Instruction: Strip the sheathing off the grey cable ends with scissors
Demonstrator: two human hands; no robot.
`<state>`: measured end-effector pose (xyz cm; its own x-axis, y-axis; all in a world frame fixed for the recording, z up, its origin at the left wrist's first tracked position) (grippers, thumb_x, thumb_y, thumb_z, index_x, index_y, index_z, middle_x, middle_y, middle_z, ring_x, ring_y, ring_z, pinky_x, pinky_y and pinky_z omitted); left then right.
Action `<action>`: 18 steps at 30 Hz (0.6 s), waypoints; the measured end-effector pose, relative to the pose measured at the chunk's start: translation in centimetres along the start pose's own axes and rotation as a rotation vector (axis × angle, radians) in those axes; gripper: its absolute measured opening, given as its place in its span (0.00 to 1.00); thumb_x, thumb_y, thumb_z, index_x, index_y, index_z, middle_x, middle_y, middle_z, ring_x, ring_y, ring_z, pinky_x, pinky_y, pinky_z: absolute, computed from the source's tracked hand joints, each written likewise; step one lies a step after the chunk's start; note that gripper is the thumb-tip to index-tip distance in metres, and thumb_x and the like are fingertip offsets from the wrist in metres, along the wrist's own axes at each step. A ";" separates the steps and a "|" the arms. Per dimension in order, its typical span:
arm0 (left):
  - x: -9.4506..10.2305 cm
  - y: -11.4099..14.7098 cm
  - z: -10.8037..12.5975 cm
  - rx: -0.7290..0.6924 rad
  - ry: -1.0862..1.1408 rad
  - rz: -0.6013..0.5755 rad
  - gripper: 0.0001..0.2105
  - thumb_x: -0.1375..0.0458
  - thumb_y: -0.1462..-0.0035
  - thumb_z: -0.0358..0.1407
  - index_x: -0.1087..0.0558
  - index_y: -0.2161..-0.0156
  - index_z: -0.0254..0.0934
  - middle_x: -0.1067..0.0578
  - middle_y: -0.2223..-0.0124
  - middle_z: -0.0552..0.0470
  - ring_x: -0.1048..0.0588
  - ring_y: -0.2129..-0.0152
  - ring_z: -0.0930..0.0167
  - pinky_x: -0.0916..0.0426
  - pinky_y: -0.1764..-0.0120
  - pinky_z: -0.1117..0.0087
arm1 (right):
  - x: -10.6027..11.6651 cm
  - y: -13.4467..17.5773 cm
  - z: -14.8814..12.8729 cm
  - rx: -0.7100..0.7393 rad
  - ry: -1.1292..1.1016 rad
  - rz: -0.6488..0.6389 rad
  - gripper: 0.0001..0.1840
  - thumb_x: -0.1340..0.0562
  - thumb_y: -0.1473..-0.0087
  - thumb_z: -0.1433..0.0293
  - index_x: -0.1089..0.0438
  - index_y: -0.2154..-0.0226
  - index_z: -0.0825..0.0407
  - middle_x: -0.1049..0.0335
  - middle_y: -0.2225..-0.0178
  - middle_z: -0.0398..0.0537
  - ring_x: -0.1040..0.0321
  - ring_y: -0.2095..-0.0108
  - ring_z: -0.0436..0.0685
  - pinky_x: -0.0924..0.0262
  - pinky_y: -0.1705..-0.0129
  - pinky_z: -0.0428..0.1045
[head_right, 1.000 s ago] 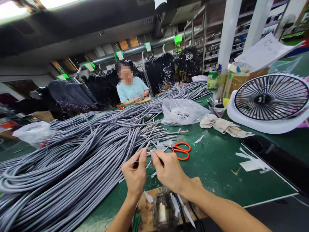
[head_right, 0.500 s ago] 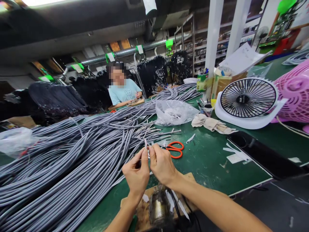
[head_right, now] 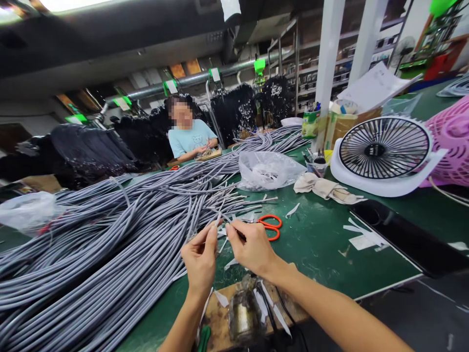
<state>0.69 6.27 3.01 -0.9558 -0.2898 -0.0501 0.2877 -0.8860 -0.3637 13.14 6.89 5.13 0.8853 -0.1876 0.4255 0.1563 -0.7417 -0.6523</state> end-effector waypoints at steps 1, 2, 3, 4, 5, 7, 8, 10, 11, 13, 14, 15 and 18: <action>-0.1 0.1 -0.1 0.007 0.011 -0.003 0.14 0.43 0.49 0.39 0.24 0.60 0.33 0.24 0.75 0.50 0.25 0.65 0.65 0.29 0.63 0.68 | 0.0 0.0 -0.1 0.006 0.001 -0.008 0.16 0.49 0.44 0.70 0.45 0.83 0.53 0.51 0.85 0.37 0.54 0.84 0.44 0.58 0.79 0.43; -0.1 0.1 -0.2 0.011 0.016 -0.003 0.13 0.42 0.49 0.38 0.24 0.60 0.33 0.23 0.74 0.49 0.25 0.65 0.65 0.29 0.62 0.68 | -0.1 0.0 -0.2 0.012 0.002 -0.016 0.17 0.49 0.44 0.70 0.45 0.83 0.53 0.51 0.85 0.37 0.54 0.84 0.44 0.58 0.79 0.43; -0.2 0.1 -0.3 0.013 0.015 -0.003 0.13 0.42 0.49 0.38 0.24 0.60 0.33 0.23 0.72 0.49 0.25 0.65 0.65 0.29 0.62 0.68 | -0.1 0.1 -0.3 0.018 0.003 -0.021 0.17 0.49 0.44 0.70 0.46 0.83 0.53 0.51 0.85 0.37 0.54 0.84 0.44 0.59 0.79 0.43; -0.2 0.1 -0.3 0.010 0.010 -0.004 0.13 0.42 0.49 0.38 0.24 0.60 0.34 0.22 0.70 0.48 0.25 0.65 0.66 0.29 0.62 0.68 | -0.1 0.1 -0.3 0.022 0.002 -0.022 0.17 0.49 0.44 0.70 0.46 0.83 0.53 0.52 0.85 0.37 0.54 0.84 0.44 0.59 0.79 0.43; -0.3 0.1 -0.3 0.002 0.001 -0.004 0.13 0.43 0.49 0.38 0.24 0.60 0.34 0.22 0.68 0.48 0.24 0.65 0.66 0.29 0.62 0.68 | -0.1 0.2 -0.4 0.024 0.000 -0.020 0.17 0.49 0.44 0.70 0.46 0.84 0.53 0.52 0.86 0.37 0.55 0.84 0.44 0.59 0.79 0.43; -0.3 0.2 -0.2 -0.038 -0.032 -0.006 0.12 0.43 0.49 0.36 0.24 0.60 0.34 0.22 0.64 0.47 0.24 0.66 0.67 0.29 0.62 0.69 | 0.0 0.2 -0.4 0.015 -0.007 -0.010 0.17 0.49 0.44 0.71 0.45 0.83 0.53 0.52 0.86 0.37 0.54 0.85 0.44 0.58 0.79 0.43; -0.3 0.3 0.0 -0.071 -0.056 -0.006 0.11 0.43 0.48 0.35 0.24 0.60 0.34 0.22 0.63 0.47 0.24 0.66 0.68 0.29 0.62 0.70 | 0.2 0.2 -0.3 0.000 -0.012 -0.001 0.17 0.49 0.44 0.71 0.43 0.83 0.54 0.51 0.86 0.37 0.54 0.85 0.44 0.58 0.79 0.43; -0.3 0.4 0.6 -0.150 -0.114 -0.005 0.10 0.43 0.48 0.33 0.24 0.60 0.35 0.22 0.63 0.48 0.24 0.66 0.69 0.30 0.62 0.72 | 0.8 0.1 0.1 -0.045 -0.038 0.036 0.15 0.49 0.43 0.70 0.38 0.79 0.54 0.46 0.84 0.38 0.50 0.83 0.45 0.55 0.78 0.43; -0.3 0.5 0.9 -0.186 -0.145 -0.009 0.10 0.43 0.48 0.32 0.24 0.61 0.35 0.22 0.63 0.49 0.24 0.66 0.69 0.30 0.62 0.73 | 1.2 -0.1 0.4 -0.070 -0.064 0.061 0.14 0.50 0.43 0.70 0.35 0.76 0.54 0.43 0.82 0.39 0.48 0.82 0.45 0.53 0.77 0.43; -0.4 0.7 1.4 -0.238 -0.203 -0.031 0.09 0.43 0.49 0.31 0.24 0.62 0.36 0.22 0.65 0.50 0.24 0.68 0.70 0.31 0.64 0.74 | 1.9 -0.4 0.8 -0.104 -0.141 0.094 0.11 0.49 0.42 0.69 0.33 0.69 0.54 0.37 0.78 0.41 0.45 0.80 0.46 0.51 0.76 0.43; -0.4 0.8 1.6 -0.254 -0.222 -0.045 0.08 0.43 0.49 0.31 0.23 0.63 0.36 0.22 0.66 0.50 0.25 0.69 0.70 0.31 0.65 0.74 | 2.2 -0.6 1.0 -0.108 -0.181 0.093 0.11 0.48 0.43 0.69 0.32 0.67 0.54 0.35 0.76 0.42 0.44 0.79 0.46 0.50 0.76 0.43; -0.5 0.8 1.8 -0.262 -0.234 -0.061 0.08 0.43 0.49 0.31 0.23 0.64 0.36 0.22 0.67 0.50 0.25 0.70 0.71 0.31 0.66 0.75 | 2.3 -0.8 1.0 -0.104 -0.216 0.081 0.10 0.47 0.43 0.68 0.32 0.66 0.54 0.34 0.74 0.43 0.43 0.78 0.46 0.49 0.76 0.43; -0.7 0.7 2.1 -0.242 -0.251 -0.101 0.08 0.43 0.49 0.33 0.23 0.65 0.35 0.23 0.73 0.52 0.27 0.78 0.73 0.34 0.75 0.77 | 2.5 -1.2 0.8 -0.062 -0.272 0.014 0.11 0.45 0.45 0.67 0.30 0.70 0.54 0.33 0.75 0.44 0.42 0.77 0.47 0.48 0.76 0.43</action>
Point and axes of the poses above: each hand's wrist, its own y-axis away from the middle knuckle, its own x-axis out of the back of the hand, z = x × y, the point moved 7 cm from there along -y, towards the middle knuckle
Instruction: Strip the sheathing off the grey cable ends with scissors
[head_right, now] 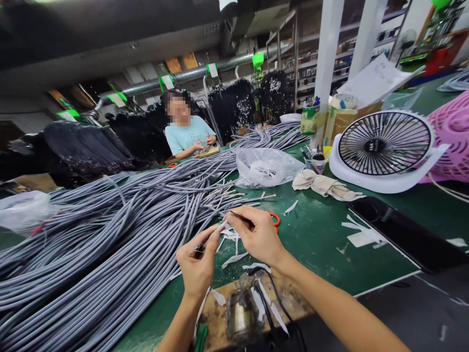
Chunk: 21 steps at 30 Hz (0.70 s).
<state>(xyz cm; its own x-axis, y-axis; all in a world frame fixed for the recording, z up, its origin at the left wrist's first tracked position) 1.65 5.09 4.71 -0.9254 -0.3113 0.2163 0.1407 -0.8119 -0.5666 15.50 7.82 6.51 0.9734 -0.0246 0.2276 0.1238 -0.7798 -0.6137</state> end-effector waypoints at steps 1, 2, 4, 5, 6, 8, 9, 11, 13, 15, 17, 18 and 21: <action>-0.1 -0.1 0.0 0.014 0.001 -0.022 0.08 0.43 0.49 0.33 0.23 0.65 0.35 0.24 0.76 0.53 0.28 0.80 0.74 0.35 0.78 0.77 | 0.0 -0.1 -0.2 0.019 -0.002 -0.021 0.11 0.45 0.45 0.67 0.31 0.71 0.54 0.33 0.76 0.43 0.41 0.77 0.47 0.48 0.76 0.43; -0.2 -0.2 0.0 0.026 0.004 -0.049 0.09 0.43 0.49 0.34 0.23 0.65 0.35 0.25 0.77 0.53 0.29 0.81 0.74 0.36 0.79 0.77 | 0.0 -0.1 -0.4 0.043 0.004 -0.037 0.10 0.45 0.45 0.67 0.31 0.72 0.54 0.34 0.76 0.43 0.41 0.77 0.47 0.48 0.75 0.43; -0.4 -0.3 0.0 0.033 0.014 -0.106 0.09 0.43 0.49 0.34 0.22 0.64 0.35 0.25 0.78 0.52 0.27 0.79 0.72 0.35 0.77 0.76 | 0.0 -0.2 -0.6 0.074 0.040 -0.059 0.09 0.45 0.46 0.68 0.32 0.72 0.55 0.36 0.77 0.42 0.43 0.78 0.47 0.49 0.75 0.43; -0.5 -0.3 0.0 0.024 0.019 -0.133 0.09 0.43 0.49 0.34 0.22 0.65 0.35 0.25 0.77 0.52 0.27 0.77 0.71 0.34 0.75 0.75 | -0.1 -0.2 -0.6 0.075 0.059 -0.071 0.08 0.45 0.46 0.69 0.33 0.72 0.54 0.38 0.78 0.41 0.45 0.79 0.46 0.50 0.76 0.43; -0.5 -0.4 0.1 0.009 0.020 -0.157 0.08 0.43 0.49 0.33 0.22 0.65 0.35 0.24 0.76 0.51 0.26 0.76 0.70 0.34 0.74 0.75 | -0.3 -0.2 -0.5 0.064 0.073 -0.088 0.09 0.46 0.45 0.69 0.35 0.74 0.54 0.41 0.80 0.39 0.47 0.80 0.45 0.51 0.77 0.43; -0.5 -0.3 0.3 -0.028 0.015 -0.191 0.07 0.42 0.50 0.33 0.22 0.67 0.34 0.24 0.75 0.50 0.27 0.77 0.71 0.35 0.73 0.75 | -0.8 -0.1 -0.2 0.027 0.076 -0.137 0.12 0.48 0.44 0.70 0.40 0.78 0.53 0.48 0.82 0.37 0.52 0.82 0.45 0.55 0.79 0.42; -0.5 -0.3 0.3 -0.040 0.015 -0.201 0.07 0.42 0.50 0.32 0.22 0.68 0.34 0.24 0.75 0.50 0.27 0.78 0.71 0.35 0.74 0.75 | -1.0 0.0 -0.1 0.014 0.071 -0.157 0.14 0.49 0.44 0.70 0.43 0.80 0.53 0.51 0.83 0.36 0.53 0.82 0.44 0.56 0.80 0.42; -0.3 -0.3 0.2 -0.034 0.030 -0.184 0.07 0.43 0.49 0.32 0.22 0.68 0.34 0.24 0.75 0.50 0.29 0.79 0.73 0.37 0.76 0.76 | -1.2 0.3 -0.2 0.018 0.085 -0.165 0.15 0.50 0.43 0.70 0.46 0.81 0.52 0.53 0.84 0.36 0.54 0.83 0.44 0.57 0.80 0.42; 0.0 -0.4 0.1 -0.008 0.044 -0.142 0.07 0.44 0.48 0.33 0.23 0.67 0.34 0.24 0.73 0.50 0.28 0.78 0.73 0.36 0.74 0.75 | -1.1 0.7 -0.7 0.090 0.149 -0.143 0.13 0.50 0.43 0.71 0.43 0.79 0.53 0.49 0.83 0.37 0.51 0.82 0.45 0.54 0.78 0.42; 0.0 -0.6 0.1 -0.012 0.008 -0.133 0.08 0.44 0.47 0.32 0.23 0.66 0.34 0.23 0.72 0.50 0.28 0.77 0.72 0.35 0.73 0.75 | -1.2 1.1 -1.4 0.205 0.241 -0.141 0.10 0.51 0.44 0.72 0.39 0.74 0.53 0.42 0.80 0.41 0.45 0.79 0.47 0.51 0.75 0.43; -0.2 -0.6 0.6 -0.089 -0.088 -0.169 0.08 0.44 0.48 0.32 0.23 0.66 0.34 0.24 0.74 0.50 0.30 0.80 0.74 0.37 0.75 0.75 | -1.3 1.3 -1.8 0.284 0.296 -0.159 0.09 0.51 0.44 0.72 0.38 0.71 0.54 0.38 0.76 0.44 0.42 0.76 0.48 0.50 0.73 0.44; -0.3 -0.6 0.9 -0.148 -0.143 -0.188 0.08 0.44 0.49 0.31 0.23 0.66 0.35 0.25 0.77 0.51 0.32 0.83 0.75 0.38 0.77 0.76 | -1.2 1.3 -1.7 0.277 0.299 -0.163 0.09 0.51 0.44 0.72 0.39 0.72 0.53 0.38 0.77 0.44 0.43 0.77 0.48 0.50 0.73 0.44; -0.3 -0.2 1.7 -0.317 -0.252 -0.188 0.07 0.43 0.50 0.30 0.22 0.66 0.37 0.30 0.83 0.55 0.36 0.87 0.77 0.42 0.80 0.76 | -0.9 0.6 -0.4 0.088 0.225 -0.152 0.15 0.51 0.44 0.70 0.45 0.81 0.52 0.48 0.83 0.38 0.51 0.82 0.45 0.55 0.77 0.44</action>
Point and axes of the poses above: each hand's wrist, its own y-axis away from the middle knuckle, its own x-axis out of the back of the hand, z = x × y, the point moved 7 cm from there along -y, towards the middle knuckle
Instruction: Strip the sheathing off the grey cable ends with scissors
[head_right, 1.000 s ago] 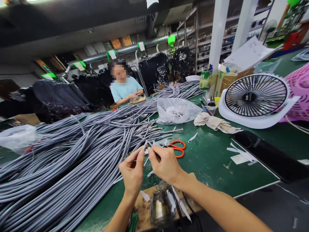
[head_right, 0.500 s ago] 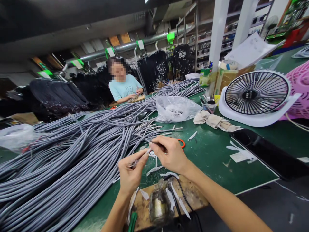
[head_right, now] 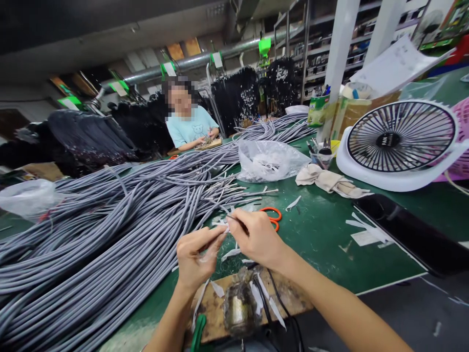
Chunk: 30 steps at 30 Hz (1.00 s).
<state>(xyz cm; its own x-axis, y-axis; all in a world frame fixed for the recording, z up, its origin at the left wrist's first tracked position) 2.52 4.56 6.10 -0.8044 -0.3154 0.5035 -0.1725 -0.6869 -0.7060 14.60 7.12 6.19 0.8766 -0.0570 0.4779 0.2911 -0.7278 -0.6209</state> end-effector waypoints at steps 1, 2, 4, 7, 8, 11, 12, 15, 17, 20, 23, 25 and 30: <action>0.1 0.1 0.1 -0.029 -0.022 0.014 0.08 0.43 0.51 0.30 0.23 0.66 0.37 0.32 0.84 0.56 0.37 0.87 0.77 0.42 0.80 0.76 | -0.2 -0.1 0.6 -0.080 -0.055 -0.021 0.17 0.51 0.44 0.69 0.48 0.83 0.52 0.51 0.85 0.37 0.53 0.83 0.45 0.56 0.79 0.43; 0.2 0.2 0.2 -0.046 -0.037 0.030 0.08 0.43 0.51 0.29 0.23 0.66 0.37 0.32 0.84 0.56 0.38 0.87 0.77 0.43 0.80 0.76 | -0.6 -0.2 1.1 -0.152 -0.128 -0.057 0.19 0.51 0.44 0.67 0.51 0.84 0.51 0.54 0.86 0.36 0.55 0.84 0.45 0.58 0.80 0.43; 0.4 0.4 0.3 -0.056 -0.049 0.080 0.08 0.43 0.50 0.28 0.23 0.66 0.37 0.31 0.83 0.56 0.37 0.87 0.77 0.43 0.80 0.76 | -1.7 -0.1 1.6 -0.265 -0.334 -0.162 0.20 0.51 0.45 0.65 0.52 0.85 0.51 0.56 0.87 0.35 0.57 0.85 0.44 0.59 0.82 0.43; 0.7 0.5 0.1 0.011 -0.038 0.144 0.07 0.44 0.50 0.28 0.24 0.65 0.36 0.27 0.78 0.54 0.34 0.84 0.77 0.40 0.77 0.76 | -2.9 0.3 1.4 -0.357 -0.614 -0.259 0.20 0.52 0.44 0.62 0.49 0.84 0.51 0.56 0.88 0.34 0.58 0.87 0.44 0.59 0.84 0.43; 0.7 0.4 -0.1 0.057 -0.022 0.147 0.07 0.44 0.49 0.29 0.24 0.66 0.35 0.26 0.77 0.54 0.33 0.83 0.76 0.39 0.77 0.76 | -2.7 0.4 1.3 -0.358 -0.624 -0.220 0.20 0.52 0.44 0.61 0.48 0.84 0.51 0.55 0.87 0.34 0.58 0.86 0.44 0.58 0.84 0.43; 0.5 0.4 -1.0 0.194 0.079 0.128 0.07 0.45 0.48 0.32 0.24 0.68 0.34 0.26 0.76 0.53 0.31 0.82 0.74 0.38 0.77 0.76 | -0.2 0.3 0.6 -0.242 -0.401 0.052 0.14 0.47 0.45 0.64 0.37 0.77 0.54 0.45 0.82 0.39 0.52 0.83 0.45 0.56 0.82 0.42; 0.5 0.4 -1.1 0.218 0.113 0.127 0.08 0.45 0.47 0.33 0.24 0.69 0.34 0.26 0.76 0.52 0.30 0.81 0.74 0.38 0.76 0.76 | 0.5 0.3 0.1 -0.179 -0.313 0.108 0.10 0.45 0.46 0.65 0.34 0.72 0.54 0.41 0.78 0.41 0.50 0.81 0.45 0.55 0.81 0.42; 0.4 0.1 -0.9 0.190 0.119 0.084 0.08 0.45 0.48 0.33 0.23 0.68 0.34 0.25 0.77 0.52 0.31 0.82 0.74 0.38 0.77 0.75 | 1.2 0.1 -0.9 -0.059 -0.201 0.100 0.07 0.41 0.50 0.68 0.30 0.67 0.53 0.36 0.72 0.45 0.47 0.78 0.46 0.53 0.80 0.43; -0.1 -0.1 -0.5 0.139 0.104 -0.012 0.07 0.44 0.49 0.32 0.23 0.68 0.35 0.25 0.76 0.51 0.30 0.82 0.74 0.37 0.76 0.75 | 1.3 -0.1 -0.1 -0.125 -0.239 0.077 0.07 0.41 0.52 0.70 0.31 0.77 0.55 0.37 0.78 0.44 0.47 0.79 0.46 0.53 0.79 0.43; -1.0 -0.3 -0.7 0.170 0.202 -0.173 0.07 0.43 0.50 0.33 0.23 0.68 0.36 0.23 0.72 0.49 0.27 0.77 0.71 0.35 0.72 0.73 | 0.2 -0.2 2.3 -0.395 -0.496 -0.043 0.11 0.40 0.57 0.69 0.36 0.85 0.55 0.45 0.86 0.38 0.53 0.84 0.44 0.57 0.82 0.43; -1.1 -0.1 -2.2 0.318 0.416 -0.188 0.09 0.44 0.50 0.36 0.23 0.67 0.34 0.24 0.72 0.47 0.27 0.75 0.70 0.35 0.71 0.72 | -1.9 0.4 3.8 -0.655 -0.838 -0.208 0.11 0.39 0.60 0.66 0.38 0.85 0.55 0.51 0.89 0.33 0.63 0.88 0.41 0.68 0.87 0.42; -1.1 0.1 -3.6 0.421 0.603 -0.116 0.11 0.44 0.51 0.39 0.24 0.69 0.32 0.28 0.78 0.50 0.31 0.80 0.73 0.38 0.77 0.74 | -3.0 0.7 4.0 -0.726 -0.974 -0.264 0.11 0.39 0.60 0.65 0.38 0.83 0.55 0.51 0.90 0.32 0.67 0.89 0.39 0.72 0.87 0.41; -1.2 0.5 -5.5 0.551 0.779 0.107 0.12 0.41 0.53 0.42 0.28 0.72 0.32 0.36 0.82 0.56 0.41 0.86 0.80 0.46 0.82 0.79 | -2.8 0.3 3.1 -0.546 -0.863 -0.160 0.12 0.40 0.57 0.62 0.34 0.78 0.56 0.42 0.87 0.37 0.62 0.89 0.41 0.66 0.87 0.42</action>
Point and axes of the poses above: each hand's wrist, its own y-axis away from the middle knuckle, its own x-axis out of the back of the hand, z = x × y, the point moved 7 cm from there along -y, towards the middle knuckle
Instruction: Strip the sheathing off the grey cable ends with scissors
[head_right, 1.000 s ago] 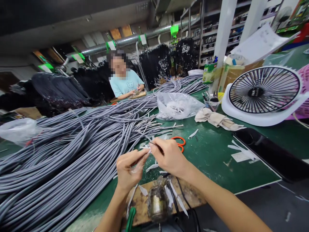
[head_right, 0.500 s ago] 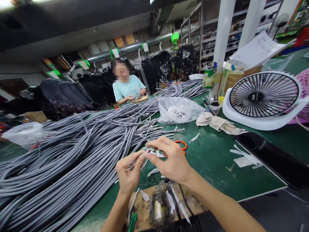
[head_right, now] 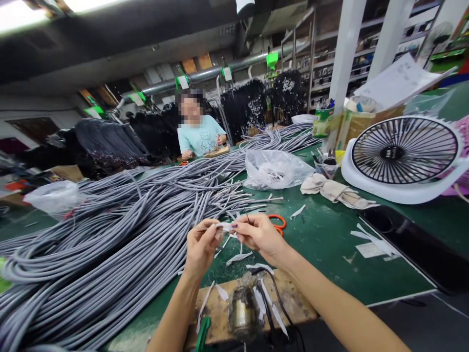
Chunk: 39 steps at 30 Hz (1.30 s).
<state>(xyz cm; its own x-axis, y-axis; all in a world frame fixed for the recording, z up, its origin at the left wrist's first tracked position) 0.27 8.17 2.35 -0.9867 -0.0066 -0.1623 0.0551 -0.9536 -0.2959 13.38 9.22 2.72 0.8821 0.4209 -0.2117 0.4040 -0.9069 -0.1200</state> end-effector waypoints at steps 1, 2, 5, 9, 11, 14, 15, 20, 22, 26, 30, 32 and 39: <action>0.0 0.1 0.1 -0.021 -0.044 0.032 0.11 0.42 0.52 0.41 0.28 0.71 0.33 0.35 0.81 0.56 0.40 0.85 0.80 0.45 0.82 0.79 | 0.2 0.3 -0.9 0.110 0.127 0.063 0.12 0.41 0.55 0.62 0.33 0.78 0.56 0.41 0.86 0.38 0.58 0.88 0.42 0.63 0.86 0.42; 0.0 0.2 0.2 -0.053 -0.111 0.059 0.10 0.42 0.51 0.40 0.28 0.70 0.33 0.34 0.80 0.56 0.39 0.85 0.79 0.44 0.81 0.79 | 0.4 0.8 -1.9 0.226 0.274 0.131 0.12 0.41 0.54 0.63 0.32 0.78 0.56 0.41 0.85 0.40 0.55 0.86 0.43 0.60 0.84 0.43; -0.3 0.7 1.1 -0.169 -0.366 0.106 0.08 0.43 0.49 0.38 0.27 0.68 0.34 0.28 0.75 0.53 0.34 0.81 0.77 0.39 0.76 0.77 | 0.5 2.3 -4.3 0.482 0.631 0.300 0.11 0.41 0.51 0.66 0.30 0.77 0.56 0.39 0.83 0.42 0.51 0.83 0.45 0.56 0.81 0.43; -0.5 1.1 1.6 -0.238 -0.459 0.167 0.08 0.42 0.50 0.37 0.25 0.68 0.33 0.26 0.73 0.51 0.31 0.78 0.74 0.37 0.73 0.75 | 1.1 2.4 -4.4 0.470 0.653 0.371 0.14 0.43 0.49 0.65 0.30 0.78 0.56 0.40 0.84 0.41 0.50 0.83 0.45 0.55 0.82 0.43; -0.1 1.2 1.3 -0.195 -0.387 0.223 0.10 0.42 0.50 0.39 0.26 0.69 0.32 0.28 0.77 0.53 0.33 0.83 0.76 0.39 0.78 0.77 | 0.8 1.9 -3.6 0.413 0.561 0.331 0.15 0.43 0.49 0.63 0.31 0.79 0.57 0.41 0.84 0.41 0.50 0.83 0.45 0.55 0.83 0.43; 0.3 1.3 0.9 -0.166 -0.321 0.291 0.11 0.43 0.50 0.40 0.28 0.70 0.31 0.31 0.80 0.55 0.37 0.86 0.78 0.43 0.83 0.78 | -0.4 1.6 -2.5 0.387 0.461 0.246 0.15 0.42 0.50 0.63 0.32 0.79 0.57 0.41 0.84 0.41 0.50 0.84 0.45 0.55 0.84 0.42; 0.3 1.5 1.1 -0.188 -0.332 0.305 0.11 0.42 0.51 0.39 0.28 0.70 0.31 0.31 0.79 0.54 0.36 0.85 0.78 0.42 0.82 0.78 | -0.7 1.7 -2.4 0.402 0.471 0.242 0.14 0.43 0.50 0.63 0.31 0.78 0.57 0.41 0.84 0.41 0.50 0.84 0.45 0.55 0.84 0.42; -1.3 2.1 2.4 -0.350 -0.589 0.161 0.06 0.42 0.51 0.35 0.27 0.71 0.33 0.28 0.76 0.52 0.32 0.81 0.75 0.38 0.76 0.76 | -0.5 2.8 -3.9 0.605 0.783 0.356 0.09 0.42 0.51 0.70 0.29 0.77 0.55 0.40 0.84 0.41 0.49 0.83 0.46 0.53 0.80 0.44; -2.3 2.1 2.2 -0.321 -0.636 0.004 0.06 0.43 0.51 0.35 0.27 0.72 0.34 0.27 0.76 0.52 0.31 0.80 0.75 0.38 0.76 0.76 | 1.0 2.1 -4.0 0.526 0.790 0.393 0.10 0.42 0.53 0.70 0.31 0.82 0.55 0.43 0.86 0.40 0.50 0.83 0.46 0.54 0.80 0.44; -2.2 1.5 1.4 -0.150 -0.464 -0.065 0.08 0.43 0.50 0.38 0.29 0.73 0.33 0.32 0.80 0.55 0.36 0.84 0.77 0.43 0.80 0.78 | 3.4 0.2 -2.9 0.226 0.492 0.297 0.11 0.40 0.57 0.67 0.33 0.83 0.57 0.41 0.85 0.40 0.49 0.83 0.45 0.53 0.80 0.43; -0.8 0.9 0.7 -0.083 -0.270 0.099 0.10 0.44 0.49 0.40 0.31 0.73 0.34 0.36 0.81 0.58 0.40 0.85 0.79 0.46 0.81 0.79 | 2.4 0.4 -3.0 0.171 0.439 0.126 0.10 0.39 0.59 0.68 0.35 0.84 0.57 0.46 0.88 0.37 0.53 0.85 0.44 0.58 0.82 0.43; -1.2 0.8 0.4 -0.074 -0.321 0.056 0.09 0.43 0.50 0.39 0.30 0.72 0.33 0.34 0.79 0.57 0.38 0.83 0.79 0.44 0.79 0.78 | 2.1 0.8 -3.5 0.214 0.440 0.107 0.11 0.39 0.58 0.67 0.35 0.84 0.57 0.47 0.88 0.36 0.54 0.84 0.43 0.59 0.82 0.43; -2.6 1.0 -0.2 -0.006 -0.279 -0.156 0.09 0.40 0.54 0.36 0.25 0.68 0.32 0.29 0.76 0.53 0.35 0.81 0.77 0.41 0.76 0.77 | 5.7 -0.2 -3.1 0.209 0.466 0.337 0.10 0.40 0.59 0.68 0.34 0.83 0.57 0.42 0.85 0.39 0.50 0.82 0.45 0.55 0.79 0.43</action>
<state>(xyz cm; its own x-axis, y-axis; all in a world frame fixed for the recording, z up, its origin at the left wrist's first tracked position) 2.93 7.32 2.32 -0.9871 0.0568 0.1500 -0.1005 -0.9479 -0.3024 19.09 11.77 4.57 0.9853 0.0156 0.1700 0.0698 -0.9457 -0.3176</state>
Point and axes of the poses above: each hand's wrist, its own y-axis away from the middle knuckle, its own x-axis out of the back of the hand, z = x × y, the point moved 7 cm from there along -y, towards the middle knuckle
